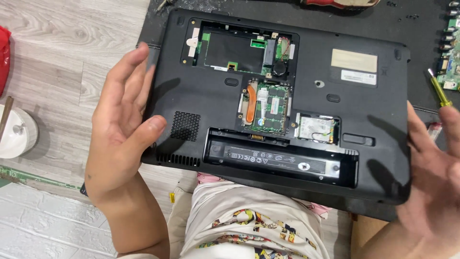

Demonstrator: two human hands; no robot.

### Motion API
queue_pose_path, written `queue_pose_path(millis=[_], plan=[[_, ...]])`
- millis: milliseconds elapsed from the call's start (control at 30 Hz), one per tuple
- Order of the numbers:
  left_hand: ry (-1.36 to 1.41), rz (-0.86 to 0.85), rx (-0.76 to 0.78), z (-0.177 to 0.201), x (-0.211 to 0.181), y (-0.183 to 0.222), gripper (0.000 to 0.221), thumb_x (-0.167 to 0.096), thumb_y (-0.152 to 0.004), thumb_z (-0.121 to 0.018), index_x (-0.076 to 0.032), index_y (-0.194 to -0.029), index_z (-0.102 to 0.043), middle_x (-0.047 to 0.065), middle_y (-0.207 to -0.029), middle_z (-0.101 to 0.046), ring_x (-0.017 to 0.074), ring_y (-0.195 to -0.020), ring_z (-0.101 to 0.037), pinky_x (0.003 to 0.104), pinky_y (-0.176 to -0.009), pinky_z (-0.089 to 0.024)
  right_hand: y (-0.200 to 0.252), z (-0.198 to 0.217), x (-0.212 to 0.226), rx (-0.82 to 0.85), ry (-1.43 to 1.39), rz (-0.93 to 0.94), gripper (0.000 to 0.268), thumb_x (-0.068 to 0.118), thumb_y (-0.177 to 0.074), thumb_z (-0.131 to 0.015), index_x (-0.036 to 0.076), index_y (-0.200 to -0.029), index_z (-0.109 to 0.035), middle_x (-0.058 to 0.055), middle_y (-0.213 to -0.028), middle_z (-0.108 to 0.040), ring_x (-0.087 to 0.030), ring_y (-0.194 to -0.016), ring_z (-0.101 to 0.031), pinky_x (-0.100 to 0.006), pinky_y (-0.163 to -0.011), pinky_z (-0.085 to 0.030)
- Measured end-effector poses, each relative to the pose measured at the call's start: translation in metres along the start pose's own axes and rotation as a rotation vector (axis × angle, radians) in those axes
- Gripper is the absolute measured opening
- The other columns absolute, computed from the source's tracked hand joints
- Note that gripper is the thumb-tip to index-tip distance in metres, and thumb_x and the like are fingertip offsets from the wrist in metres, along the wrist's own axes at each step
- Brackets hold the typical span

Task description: Disassembling a laptop using screwdrivers and a pry tool to access internal components.

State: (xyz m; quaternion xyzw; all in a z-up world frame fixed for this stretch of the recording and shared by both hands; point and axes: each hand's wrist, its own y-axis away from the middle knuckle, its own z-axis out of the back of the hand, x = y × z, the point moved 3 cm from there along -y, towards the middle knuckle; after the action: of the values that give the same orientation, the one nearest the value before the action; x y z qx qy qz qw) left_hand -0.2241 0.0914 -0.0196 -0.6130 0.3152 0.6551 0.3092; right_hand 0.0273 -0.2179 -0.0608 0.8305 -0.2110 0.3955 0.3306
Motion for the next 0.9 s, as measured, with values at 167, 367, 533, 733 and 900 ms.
queue_pose_path(millis=[167,367,533,733,900], plan=[[-0.029,0.018,0.038,-0.001,-0.007,-0.003,0.070,0.005,-0.082,-0.052,0.005,-0.148,-0.027,0.033,-0.167,-0.017,0.0418,-0.161,-0.020,0.049,-0.136,-0.014,-0.007,-0.010,0.006,0.089,0.239,0.013,0.065,0.030,-0.089,-0.034,0.030,-0.153,-0.025,-0.032,-0.178,-0.011,-0.045,-0.153,-0.023,-0.072,-0.105,-0.035],[-0.275,0.049,0.055,-0.009,-0.012,-0.006,0.064,0.001,-0.075,-0.067,0.000,-0.136,-0.047,0.033,-0.167,-0.017,0.0428,-0.161,-0.017,0.049,-0.130,-0.019,-0.008,-0.011,0.007,0.179,0.278,0.028,0.054,0.031,-0.097,-0.036,0.035,-0.151,-0.030,-0.032,-0.177,-0.008,-0.048,-0.157,-0.019,-0.079,-0.105,-0.035],[-0.497,0.035,0.081,-0.016,-0.003,-0.002,0.063,-0.005,-0.064,-0.079,-0.001,-0.124,-0.061,0.031,-0.164,-0.020,0.0450,-0.155,-0.031,0.049,-0.123,-0.030,0.002,0.009,-0.014,0.123,0.136,0.052,0.053,0.029,-0.094,-0.044,0.028,-0.146,-0.040,-0.028,-0.178,-0.019,-0.040,-0.153,-0.031,-0.066,-0.113,-0.040],[-0.505,0.025,0.001,-0.017,0.020,0.008,0.059,-0.003,-0.064,-0.082,0.000,-0.120,-0.064,0.031,-0.163,-0.022,0.0434,-0.156,-0.030,0.044,-0.124,-0.032,0.006,0.012,-0.036,0.128,0.101,0.217,0.049,0.021,-0.092,-0.047,0.017,-0.140,-0.056,-0.023,-0.170,-0.036,-0.032,-0.162,-0.039,-0.055,-0.137,-0.037],[-0.557,0.049,0.005,-0.019,0.034,0.010,0.059,-0.009,-0.064,-0.085,-0.004,-0.120,-0.067,0.027,-0.163,-0.022,0.0431,-0.156,-0.023,0.048,-0.126,-0.027,0.009,0.015,-0.047,-0.065,0.221,0.235,0.041,0.015,-0.093,-0.045,0.010,-0.132,-0.055,-0.029,-0.172,-0.035,-0.004,-0.122,-0.058,-0.007,-0.105,-0.038]])
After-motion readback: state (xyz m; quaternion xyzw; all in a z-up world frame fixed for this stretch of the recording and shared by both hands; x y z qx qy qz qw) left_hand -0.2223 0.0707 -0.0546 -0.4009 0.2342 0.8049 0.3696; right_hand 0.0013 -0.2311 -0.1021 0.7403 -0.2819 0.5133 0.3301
